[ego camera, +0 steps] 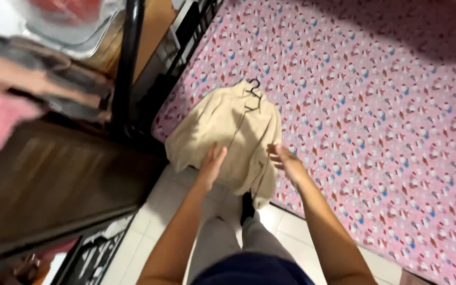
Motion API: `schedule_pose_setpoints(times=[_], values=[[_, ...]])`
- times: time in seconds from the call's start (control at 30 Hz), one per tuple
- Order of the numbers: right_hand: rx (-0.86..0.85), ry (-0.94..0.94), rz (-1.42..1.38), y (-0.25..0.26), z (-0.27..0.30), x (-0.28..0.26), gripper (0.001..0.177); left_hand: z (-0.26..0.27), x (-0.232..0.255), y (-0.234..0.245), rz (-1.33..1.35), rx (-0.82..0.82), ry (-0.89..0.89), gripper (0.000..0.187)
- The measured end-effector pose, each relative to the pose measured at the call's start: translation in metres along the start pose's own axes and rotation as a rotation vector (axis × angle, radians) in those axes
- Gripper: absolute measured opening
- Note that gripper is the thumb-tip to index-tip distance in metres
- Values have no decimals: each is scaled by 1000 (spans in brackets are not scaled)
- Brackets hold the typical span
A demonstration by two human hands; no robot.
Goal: Taking various clothing items on hangers out of a closet and laying them on a bed.
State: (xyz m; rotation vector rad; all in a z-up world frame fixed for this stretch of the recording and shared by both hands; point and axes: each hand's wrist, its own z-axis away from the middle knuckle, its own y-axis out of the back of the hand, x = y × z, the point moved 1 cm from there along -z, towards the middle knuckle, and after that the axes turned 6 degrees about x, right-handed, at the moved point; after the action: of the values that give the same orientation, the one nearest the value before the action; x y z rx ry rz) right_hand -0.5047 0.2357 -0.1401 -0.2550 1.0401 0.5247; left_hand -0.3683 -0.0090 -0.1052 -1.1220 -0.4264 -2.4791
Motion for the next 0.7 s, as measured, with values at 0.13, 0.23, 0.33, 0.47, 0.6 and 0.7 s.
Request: schedule_pose_setpoints(times=[0.13,0.23,0.33,0.47,0.6,0.7], values=[[44,-129,133,-14,-76,58,56,-109,-78,-14,-69,58,-45,91],[-17,18,49,-28,-132,124,40,-161,-120,-16,-148,119,55,80],[29,-173,422,-43,-165,123,33,-232,-169,-20,-472,162,111,68],[74,90,636,-65,-199,138,27,-254,-178,-32,-414,235,61,48],[86,168,686,-91,-242,170,24,-282,-197,-46,-439,234,-116,40],[101,222,785,-115,-272,193,25,-305,-213,-50,-630,261,-220,37]])
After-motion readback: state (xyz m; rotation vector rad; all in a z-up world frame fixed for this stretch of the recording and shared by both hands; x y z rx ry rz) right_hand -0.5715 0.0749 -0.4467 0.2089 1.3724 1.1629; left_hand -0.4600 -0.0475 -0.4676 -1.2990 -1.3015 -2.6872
